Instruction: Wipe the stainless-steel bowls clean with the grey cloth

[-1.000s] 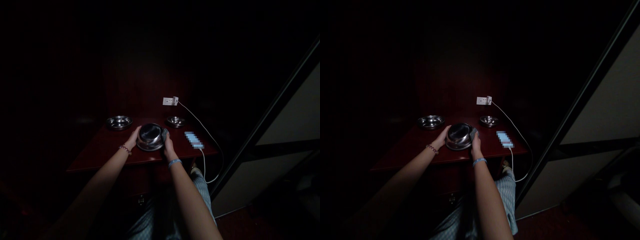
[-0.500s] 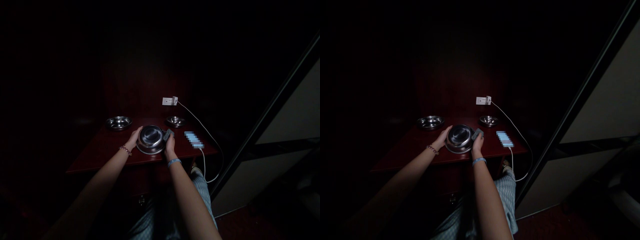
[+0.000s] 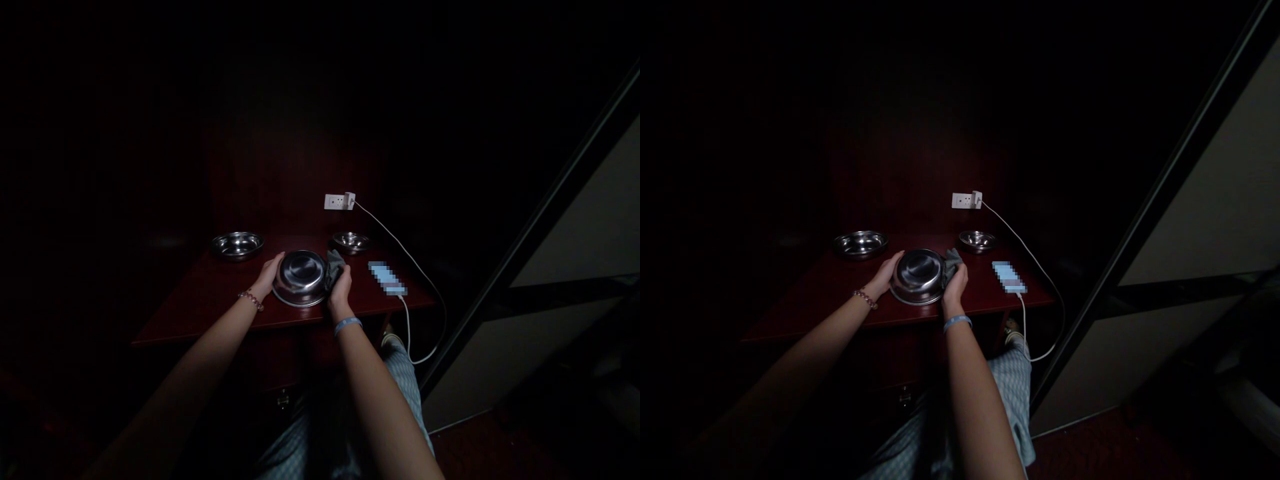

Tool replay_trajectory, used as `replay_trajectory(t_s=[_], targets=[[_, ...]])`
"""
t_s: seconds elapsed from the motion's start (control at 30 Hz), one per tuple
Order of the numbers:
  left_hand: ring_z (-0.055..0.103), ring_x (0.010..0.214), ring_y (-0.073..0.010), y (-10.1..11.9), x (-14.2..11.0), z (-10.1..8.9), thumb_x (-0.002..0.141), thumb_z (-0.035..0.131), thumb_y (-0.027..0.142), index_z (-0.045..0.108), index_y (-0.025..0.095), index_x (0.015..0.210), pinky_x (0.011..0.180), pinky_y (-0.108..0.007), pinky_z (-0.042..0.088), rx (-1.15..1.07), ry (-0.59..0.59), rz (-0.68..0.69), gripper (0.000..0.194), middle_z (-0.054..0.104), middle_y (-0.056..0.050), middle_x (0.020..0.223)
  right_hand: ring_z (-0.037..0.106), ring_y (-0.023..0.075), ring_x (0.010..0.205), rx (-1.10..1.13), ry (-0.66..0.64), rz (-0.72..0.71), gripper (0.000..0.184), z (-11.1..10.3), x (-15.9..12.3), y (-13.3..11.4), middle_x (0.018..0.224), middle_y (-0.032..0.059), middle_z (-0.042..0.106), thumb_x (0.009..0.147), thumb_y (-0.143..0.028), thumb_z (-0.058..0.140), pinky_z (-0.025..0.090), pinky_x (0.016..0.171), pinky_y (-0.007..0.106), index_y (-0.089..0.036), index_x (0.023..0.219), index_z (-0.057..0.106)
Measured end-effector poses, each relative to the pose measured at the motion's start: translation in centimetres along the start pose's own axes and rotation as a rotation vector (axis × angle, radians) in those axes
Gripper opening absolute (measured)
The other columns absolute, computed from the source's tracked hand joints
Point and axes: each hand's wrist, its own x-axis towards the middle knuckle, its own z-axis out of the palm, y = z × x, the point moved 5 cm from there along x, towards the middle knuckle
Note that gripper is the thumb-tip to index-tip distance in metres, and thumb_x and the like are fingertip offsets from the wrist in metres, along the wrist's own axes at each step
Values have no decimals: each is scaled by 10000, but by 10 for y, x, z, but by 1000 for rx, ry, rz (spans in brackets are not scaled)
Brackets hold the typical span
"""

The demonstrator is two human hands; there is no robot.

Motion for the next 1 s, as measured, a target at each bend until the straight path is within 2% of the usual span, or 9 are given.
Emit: replay_trajectory(t_s=[0.07,0.17,0.23,0.3,0.43,0.6,0.83,1.0], targets=[[701,767,-231,-1,1,0,601,877,561,770,162,789,805,-346,529,8,1,6,453,790,-74,790,667,238,1240,-65,-29,26,514,6,-4,-1,1289,107,755,934,-432,408,477,1133,416,-149,1221,725],[693,754,-233,-2,2,0,604,862,568,765,169,787,793,-348,525,19,5,6,450,785,-73,775,522,235,1450,-290,-132,-25,539,16,-12,-7,1524,106,616,953,-381,418,307,1274,450,-167,1373,678],[691,750,-231,-3,3,-1,607,851,574,762,173,785,795,-346,523,33,6,6,448,783,-70,773,392,232,1552,-476,-208,-71,560,21,-17,-11,1628,91,502,977,-354,410,200,1315,485,-190,1475,609],[694,756,-233,-4,4,-1,613,837,585,757,176,781,806,-348,526,51,7,8,449,783,-71,776,298,236,1602,-640,-258,-108,579,24,-22,-14,1684,85,416,1010,-347,385,153,1324,520,-201,1551,529],[716,805,-251,-4,6,-1,628,815,597,753,178,781,850,-360,535,80,9,21,450,791,-84,808,287,249,1608,-908,-350,-262,566,31,-36,-23,1712,103,359,1054,-326,351,160,1325,528,-177,1583,486],[740,842,-273,-3,5,-1,644,819,575,749,177,787,872,-379,555,89,28,18,429,794,-85,797,383,253,1559,-1126,-573,-511,501,48,-62,-34,1653,97,469,1070,-313,395,197,1323,506,-188,1524,566],[710,820,-239,1,5,-1,627,816,483,675,199,725,893,-360,541,49,75,24,332,727,-28,695,428,265,1530,-1204,-808,-732,517,69,-90,-37,1634,113,495,1056,-301,467,278,1303,475,-177,1554,534],[717,863,-255,-2,3,-1,659,785,433,676,195,719,903,-360,542,16,82,8,269,705,-28,682,431,261,1527,-1215,-903,-812,529,71,-93,-39,1647,103,479,1046,-286,501,304,1298,443,-183,1564,524]])
